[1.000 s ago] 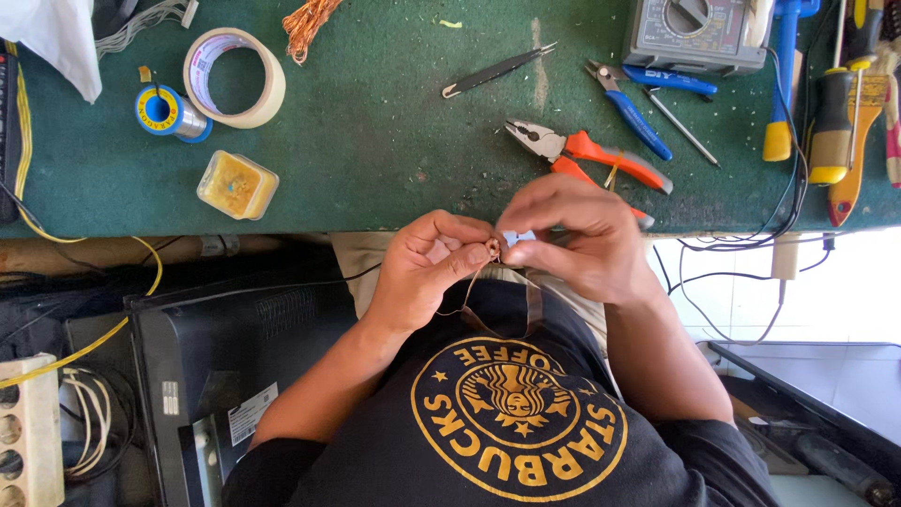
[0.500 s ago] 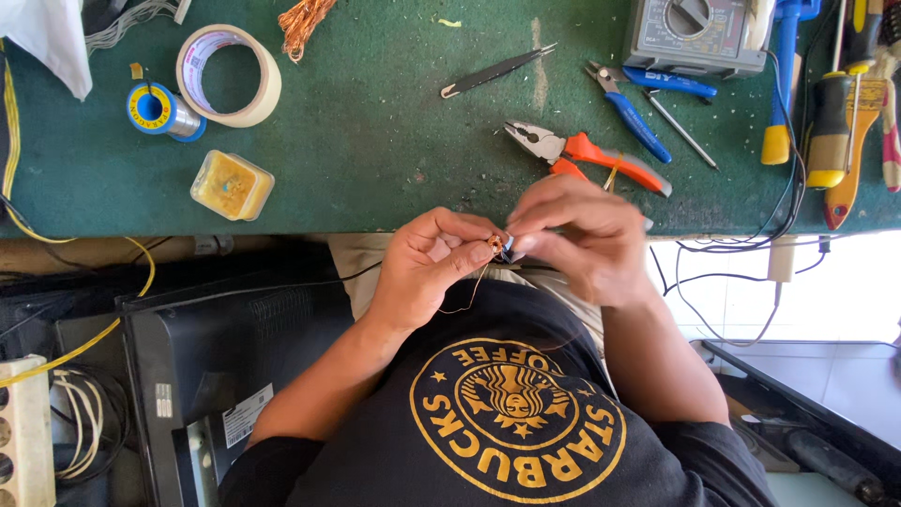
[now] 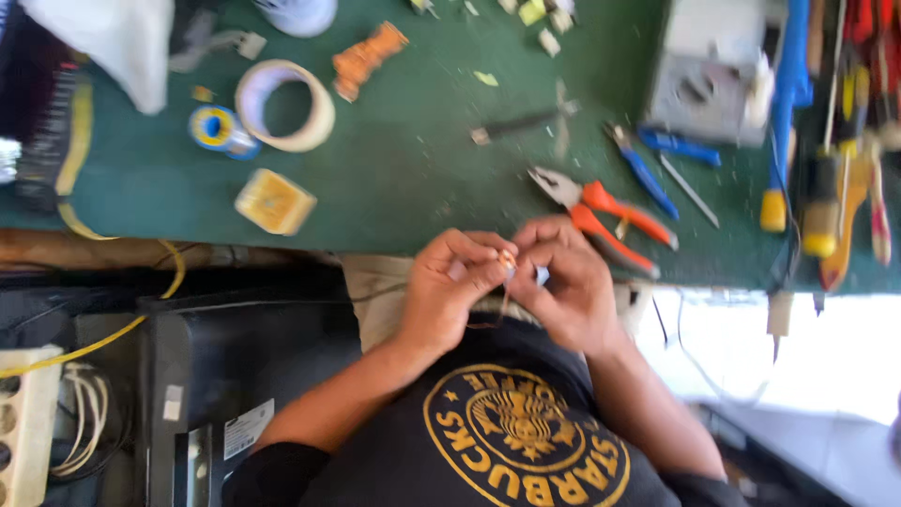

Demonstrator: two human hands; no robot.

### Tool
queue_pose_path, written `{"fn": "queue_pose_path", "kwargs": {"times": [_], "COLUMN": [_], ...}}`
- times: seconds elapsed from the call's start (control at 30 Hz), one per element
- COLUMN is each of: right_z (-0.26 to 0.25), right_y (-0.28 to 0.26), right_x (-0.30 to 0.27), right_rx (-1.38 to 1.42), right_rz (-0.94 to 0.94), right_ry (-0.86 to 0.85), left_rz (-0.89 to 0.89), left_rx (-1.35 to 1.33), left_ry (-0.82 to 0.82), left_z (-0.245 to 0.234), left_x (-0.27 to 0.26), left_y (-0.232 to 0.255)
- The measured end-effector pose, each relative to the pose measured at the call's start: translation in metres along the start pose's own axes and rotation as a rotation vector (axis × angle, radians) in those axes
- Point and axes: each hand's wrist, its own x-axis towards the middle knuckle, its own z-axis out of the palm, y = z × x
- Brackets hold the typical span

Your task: The person holds a small electronic component and a wire, manipulating them with both hands. They appear to be twisting or connecting the wire to the component while seated at a cluttered workbench.

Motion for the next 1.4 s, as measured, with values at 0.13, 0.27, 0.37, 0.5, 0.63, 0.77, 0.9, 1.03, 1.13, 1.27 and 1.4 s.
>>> {"fn": "queue_pose_path", "kwargs": {"times": [0.13, 0.27, 0.37, 0.5, 0.63, 0.77, 0.9, 1.03, 1.13, 1.27, 1.4], "right_z": [-0.003, 0.000, 0.007, -0.005, -0.036, -0.066, -0.066, -0.047, -0.024, -0.010, -0.019], "right_y": [-0.008, 0.000, -0.009, 0.016, 0.006, -0.005, -0.002, -0.013, -0.012, -0.011, -0.003], "right_x": [0.004, -0.008, -0.004, -0.013, -0.014, -0.013, -0.017, 0.009, 0.016, 0.010, 0.007], "right_rx": [-0.027, 0.030, 0.322, 0.798, 0.396, -0.086, 0.113, -0.281, -0.418, -0.161, -0.083], "right_rz": [-0.073, -0.032, 0.088, 0.336, 0.502, 0.528, 0.235, -0.006, -0.213, -0.219, -0.234], "right_ry": [-0.151, 0.054, 0.072, -0.167, -0.191, -0.205, 0.191, 0.119, 0.032, 0.012, 0.077], "left_rz": [0.096, 0.058, 0.010, 0.041, 0.113, 0.033, -0.017, -0.033, -0.030, -0.046, -0.049], "left_rx": [-0.040, -0.066, -0.068, -0.126, -0.186, 0.014, 0.118, -0.026, -0.037, 0.009, 0.071], "left_ry": [0.046, 0.043, 0.015, 0.027, 0.019, 0.037, -0.036, -0.024, -0.053, -0.081, -0.102], "left_z": [0.001, 0.001, 0.001, -0.003, -0.011, -0.029, -0.028, -0.026, -0.026, -0.027, -0.019], "left_x": [0.000, 0.004, 0.003, 0.009, 0.017, 0.021, 0.015, 0.006, 0.003, -0.001, -0.001], "left_y": [-0.007, -0.002, 0.002, 0.007, 0.028, 0.041, 0.042, 0.019, 0.007, 0.002, 0.009]}}
